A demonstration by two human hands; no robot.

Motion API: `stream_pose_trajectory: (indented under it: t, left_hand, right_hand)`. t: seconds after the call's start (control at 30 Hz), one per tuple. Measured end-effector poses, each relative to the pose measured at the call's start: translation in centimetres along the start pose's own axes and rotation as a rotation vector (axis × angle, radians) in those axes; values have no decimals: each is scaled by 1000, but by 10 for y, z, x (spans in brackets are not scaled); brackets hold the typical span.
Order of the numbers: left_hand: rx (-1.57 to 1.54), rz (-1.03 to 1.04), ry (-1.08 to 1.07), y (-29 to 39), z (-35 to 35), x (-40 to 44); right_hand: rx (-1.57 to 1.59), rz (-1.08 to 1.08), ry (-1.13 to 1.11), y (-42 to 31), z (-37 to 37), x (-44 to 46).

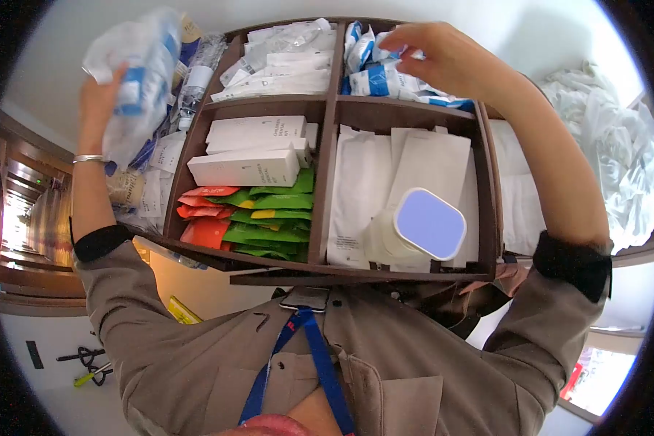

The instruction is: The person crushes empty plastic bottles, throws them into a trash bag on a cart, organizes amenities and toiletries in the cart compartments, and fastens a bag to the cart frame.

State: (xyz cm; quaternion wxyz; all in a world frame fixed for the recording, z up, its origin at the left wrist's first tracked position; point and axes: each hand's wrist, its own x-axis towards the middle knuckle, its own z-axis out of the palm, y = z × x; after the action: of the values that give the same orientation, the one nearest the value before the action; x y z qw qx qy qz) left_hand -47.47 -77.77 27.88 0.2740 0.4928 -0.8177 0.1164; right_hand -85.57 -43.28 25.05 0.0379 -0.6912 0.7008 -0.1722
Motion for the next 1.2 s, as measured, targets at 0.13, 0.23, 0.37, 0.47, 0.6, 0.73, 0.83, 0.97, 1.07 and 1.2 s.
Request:
stream_pose_trajectory:
  t: [0.13, 0.23, 0.37, 0.47, 0.6, 0.73, 0.83, 0.97, 1.07, 1.2]
  left_hand:
    - [-37, 54, 275, -55, -18, 20]
    - [-5, 179, 266, -62, -14, -10]
    - [28, 55, 170, -72, -20, -25]
    - [52, -36, 99, -128, -12, -11]
    - [421, -42, 300, -92, -16, -10]
    - [485, 516, 559, -10, -33, -3]
    - [316, 980, 132, 49, -13, 6]
    - [296, 1255, -21, 37, 94, 12]
    - [203, 1288, -41, 39, 110, 8]
    - [256, 1379, 77, 28, 116, 44]
  right_hand:
    - [-313, -117, 125, 2, 34, 89]
    - [-383, -107, 134, 18, 70, 148]
    - [-410, 4, 51, 48, 104, 194]
    - [-453, -114, -103, 43, 77, 202]
    - [-201, -187, -5, 26, 30, 203]
    - [-189, -173, 10, -37, -21, 201]
    - [128, -21, 166, -72, -46, 179]
    - [130, -40, 541, -64, -74, 145]
    - [205, -73, 812, -59, -92, 114]
    - [105, 18, 848, -61, -105, 67]
